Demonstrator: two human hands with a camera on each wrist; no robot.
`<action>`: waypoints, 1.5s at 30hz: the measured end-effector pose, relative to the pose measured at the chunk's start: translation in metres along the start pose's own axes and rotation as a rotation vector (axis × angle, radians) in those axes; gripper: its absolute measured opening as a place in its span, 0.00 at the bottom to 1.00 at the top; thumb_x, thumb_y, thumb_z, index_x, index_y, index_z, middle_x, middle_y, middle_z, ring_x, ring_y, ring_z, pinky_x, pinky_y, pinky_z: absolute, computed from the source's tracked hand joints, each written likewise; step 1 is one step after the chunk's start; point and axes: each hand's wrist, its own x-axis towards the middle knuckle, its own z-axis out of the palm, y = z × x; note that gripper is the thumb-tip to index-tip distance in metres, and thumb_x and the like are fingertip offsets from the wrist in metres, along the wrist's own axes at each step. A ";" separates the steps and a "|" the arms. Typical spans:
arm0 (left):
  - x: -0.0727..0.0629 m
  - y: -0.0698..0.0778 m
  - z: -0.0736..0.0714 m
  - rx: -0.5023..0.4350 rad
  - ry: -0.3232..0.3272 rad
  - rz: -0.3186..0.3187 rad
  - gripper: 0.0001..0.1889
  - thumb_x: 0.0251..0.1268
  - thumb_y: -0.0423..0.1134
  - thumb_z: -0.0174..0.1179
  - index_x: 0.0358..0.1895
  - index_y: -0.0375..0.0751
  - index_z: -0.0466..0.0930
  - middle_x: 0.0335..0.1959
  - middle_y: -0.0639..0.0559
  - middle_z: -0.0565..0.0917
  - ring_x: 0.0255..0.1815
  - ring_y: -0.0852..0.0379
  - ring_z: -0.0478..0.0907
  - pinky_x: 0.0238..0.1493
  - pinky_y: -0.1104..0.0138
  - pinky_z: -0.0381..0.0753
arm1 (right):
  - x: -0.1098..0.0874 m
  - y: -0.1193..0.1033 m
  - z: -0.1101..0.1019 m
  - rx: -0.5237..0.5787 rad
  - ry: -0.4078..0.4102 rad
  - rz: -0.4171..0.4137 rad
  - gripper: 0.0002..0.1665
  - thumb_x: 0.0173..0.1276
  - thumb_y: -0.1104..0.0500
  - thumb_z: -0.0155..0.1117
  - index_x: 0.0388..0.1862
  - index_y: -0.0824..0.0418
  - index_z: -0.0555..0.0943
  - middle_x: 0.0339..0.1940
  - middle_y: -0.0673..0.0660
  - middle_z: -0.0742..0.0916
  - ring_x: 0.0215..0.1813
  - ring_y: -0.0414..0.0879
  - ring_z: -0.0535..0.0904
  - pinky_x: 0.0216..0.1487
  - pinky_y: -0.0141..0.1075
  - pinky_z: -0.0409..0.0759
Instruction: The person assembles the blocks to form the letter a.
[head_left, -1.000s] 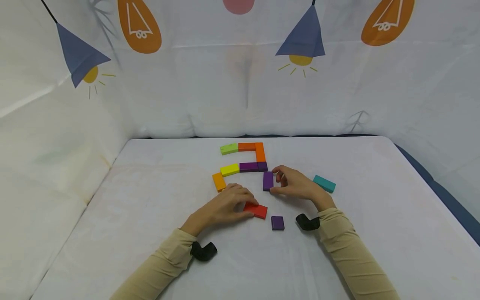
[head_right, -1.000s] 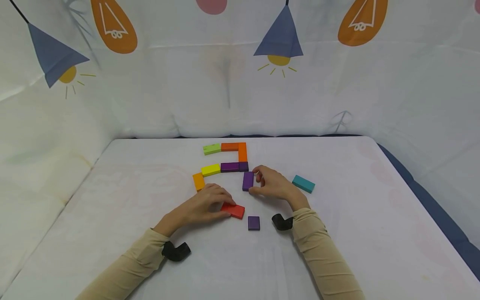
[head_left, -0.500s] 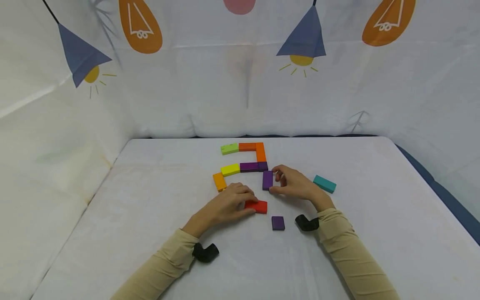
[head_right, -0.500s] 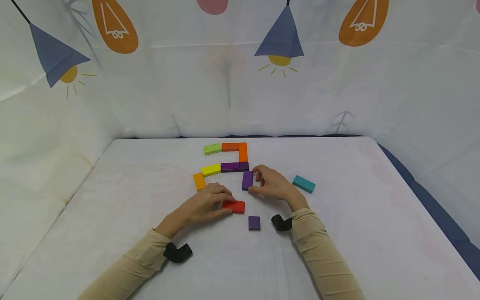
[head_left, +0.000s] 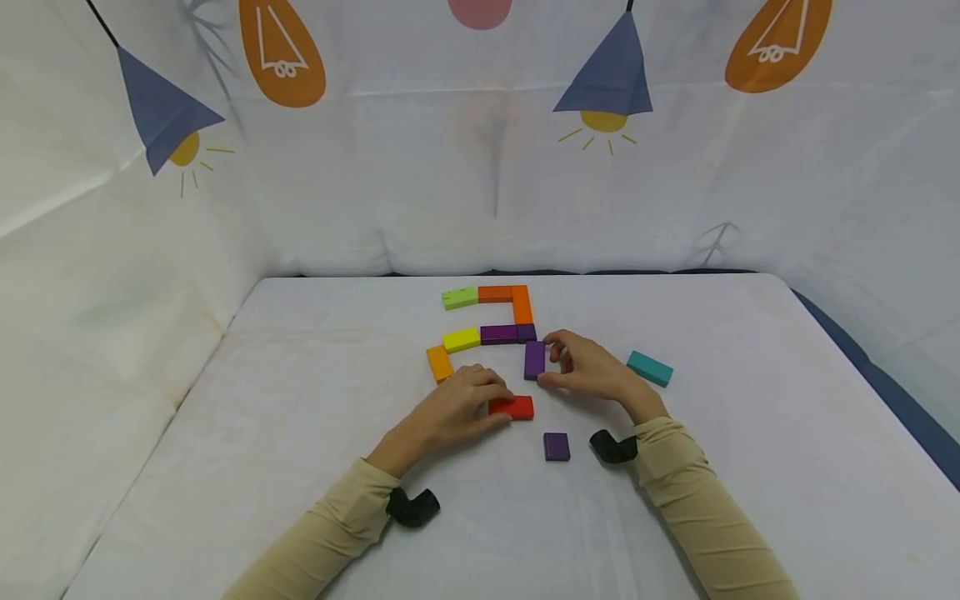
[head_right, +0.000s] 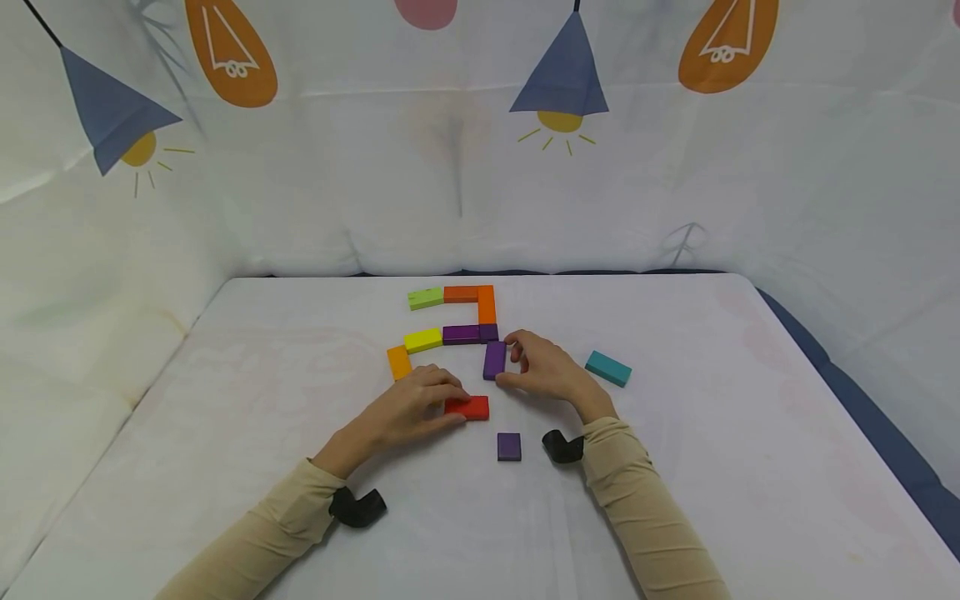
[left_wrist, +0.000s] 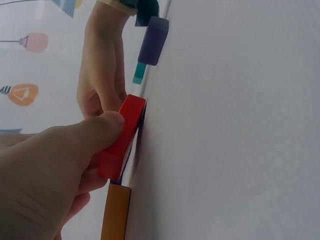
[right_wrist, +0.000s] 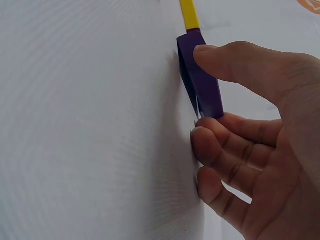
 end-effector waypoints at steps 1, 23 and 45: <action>0.000 0.000 0.001 0.006 0.004 0.000 0.14 0.60 0.48 0.64 0.47 0.49 0.84 0.44 0.57 0.82 0.50 0.60 0.75 0.57 0.66 0.74 | 0.000 0.000 0.000 -0.001 0.001 -0.001 0.37 0.58 0.47 0.69 0.61 0.60 0.67 0.42 0.54 0.79 0.38 0.44 0.73 0.37 0.34 0.75; -0.001 -0.001 0.005 0.065 0.027 -0.012 0.14 0.59 0.49 0.64 0.47 0.50 0.84 0.43 0.57 0.83 0.49 0.59 0.74 0.56 0.66 0.75 | -0.001 -0.001 0.003 -0.038 0.003 0.006 0.36 0.61 0.48 0.67 0.64 0.61 0.67 0.42 0.54 0.78 0.39 0.45 0.72 0.38 0.33 0.74; -0.001 -0.002 0.007 0.056 0.062 -0.082 0.14 0.58 0.50 0.65 0.45 0.51 0.84 0.42 0.58 0.83 0.47 0.60 0.72 0.53 0.68 0.75 | -0.001 -0.002 0.000 -0.021 -0.016 0.021 0.36 0.62 0.47 0.66 0.63 0.63 0.68 0.44 0.56 0.78 0.41 0.46 0.72 0.42 0.34 0.75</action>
